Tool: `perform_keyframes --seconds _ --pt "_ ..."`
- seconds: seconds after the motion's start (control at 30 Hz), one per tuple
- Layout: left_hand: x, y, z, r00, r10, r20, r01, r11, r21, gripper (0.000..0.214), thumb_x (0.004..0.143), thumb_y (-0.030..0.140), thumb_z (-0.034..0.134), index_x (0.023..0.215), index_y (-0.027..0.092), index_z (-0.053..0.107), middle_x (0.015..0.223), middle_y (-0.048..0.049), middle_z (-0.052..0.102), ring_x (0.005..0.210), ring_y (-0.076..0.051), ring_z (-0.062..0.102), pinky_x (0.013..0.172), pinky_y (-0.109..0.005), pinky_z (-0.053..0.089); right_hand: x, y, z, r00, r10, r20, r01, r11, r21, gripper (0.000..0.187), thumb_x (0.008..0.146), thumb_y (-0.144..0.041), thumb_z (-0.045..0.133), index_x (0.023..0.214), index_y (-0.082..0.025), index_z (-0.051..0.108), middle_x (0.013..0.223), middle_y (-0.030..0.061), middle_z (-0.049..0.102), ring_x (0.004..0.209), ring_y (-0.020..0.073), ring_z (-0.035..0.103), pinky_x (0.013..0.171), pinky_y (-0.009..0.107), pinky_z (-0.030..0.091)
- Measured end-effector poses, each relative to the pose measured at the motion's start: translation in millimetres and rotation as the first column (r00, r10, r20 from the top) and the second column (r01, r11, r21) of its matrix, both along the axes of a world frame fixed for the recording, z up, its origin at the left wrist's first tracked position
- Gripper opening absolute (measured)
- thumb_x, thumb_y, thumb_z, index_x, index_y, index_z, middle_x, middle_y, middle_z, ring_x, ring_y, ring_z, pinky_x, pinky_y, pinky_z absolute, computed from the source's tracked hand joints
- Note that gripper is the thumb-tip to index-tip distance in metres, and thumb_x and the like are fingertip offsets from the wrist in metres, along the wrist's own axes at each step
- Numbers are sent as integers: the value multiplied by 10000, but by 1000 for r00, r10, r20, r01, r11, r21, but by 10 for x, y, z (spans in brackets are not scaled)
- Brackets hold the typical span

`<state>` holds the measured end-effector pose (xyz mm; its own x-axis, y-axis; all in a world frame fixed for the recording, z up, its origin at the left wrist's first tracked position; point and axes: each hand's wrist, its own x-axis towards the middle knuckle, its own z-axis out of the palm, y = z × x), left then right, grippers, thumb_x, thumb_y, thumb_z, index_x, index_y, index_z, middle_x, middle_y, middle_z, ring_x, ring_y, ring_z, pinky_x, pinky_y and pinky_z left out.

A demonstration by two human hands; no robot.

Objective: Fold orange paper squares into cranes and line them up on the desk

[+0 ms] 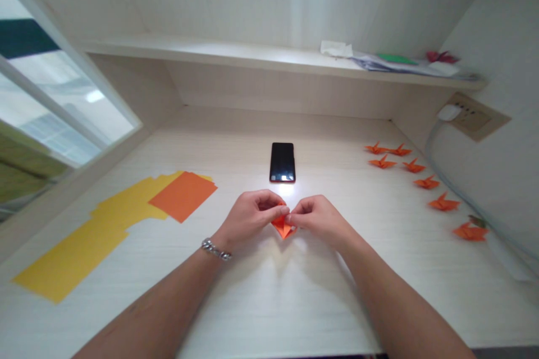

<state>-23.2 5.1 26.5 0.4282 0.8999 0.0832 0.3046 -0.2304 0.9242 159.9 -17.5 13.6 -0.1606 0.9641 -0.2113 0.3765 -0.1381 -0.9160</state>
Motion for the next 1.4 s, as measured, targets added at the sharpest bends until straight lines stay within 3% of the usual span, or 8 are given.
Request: perform_keyframes --seconds 0.2,0.43,0.53,0.63,0.73,0.9,1.23,1.4 --pt "-4 13 -16 1000 -4 8 3 1000 4 201 810 338 620 744 157 681 705 -28 690 622 -129 603 569 -216 470 -12 -20 24 1000 -9 -23 8 999 -31 159 640 -286 699 596 -134 689 551 16 638 504 108 501 483 214 344" --pt "-2 37 -45 981 50 185 -25 990 -136 271 857 389 556 808 147 667 753 -50 685 695 -153 645 641 -253 523 -15 -26 42 999 -18 -27 16 997 -73 135 629 -264 699 586 -138 676 543 8 623 499 101 487 475 213 329" --pt "3 10 -28 997 -22 78 29 996 -86 199 764 340 683 823 151 699 788 -55 714 705 -159 651 625 -234 511 -12 -18 32 1000 -6 -20 5 999 -51 146 648 -270 686 602 -131 689 555 17 633 512 107 502 488 215 347" --pt "13 -17 -11 1000 -3 -26 3 1000 -2 144 753 296 693 745 153 713 730 -40 717 651 -147 637 603 -225 493 -14 -11 18 1000 -18 -11 18 1000 -9 160 670 -280 675 634 -126 703 587 32 658 544 123 541 509 218 377" --pt "18 -26 -7 998 55 -26 -53 996 68 162 796 301 651 759 161 723 742 -33 725 667 -146 640 629 -226 494 -26 -10 10 997 -15 -78 16 1000 20 163 685 -286 678 704 -131 724 669 52 699 606 141 596 547 221 422" --pt "16 -19 -27 995 85 43 -89 992 94 181 799 321 658 811 154 727 796 -46 730 719 -151 653 656 -226 508 -40 -12 -4 980 -5 -201 -6 998 -56 226 724 -324 669 800 -128 751 675 71 706 568 133 601 538 231 452" --pt "38 18 -86 977 130 167 -123 991 -54 199 768 316 692 871 148 721 893 -82 731 756 -179 675 679 -261 538 -71 17 -14 940 -172 -295 223 964 148 185 690 -274 710 816 -142 746 809 83 741 757 204 681 710 299 524" --pt "48 14 -71 964 149 220 -135 988 -76 188 734 286 730 853 140 739 855 -86 733 768 -192 669 695 -270 527 -121 16 -16 878 -237 -416 254 967 -15 294 622 -261 757 888 -142 720 778 83 742 714 212 692 671 321 541"
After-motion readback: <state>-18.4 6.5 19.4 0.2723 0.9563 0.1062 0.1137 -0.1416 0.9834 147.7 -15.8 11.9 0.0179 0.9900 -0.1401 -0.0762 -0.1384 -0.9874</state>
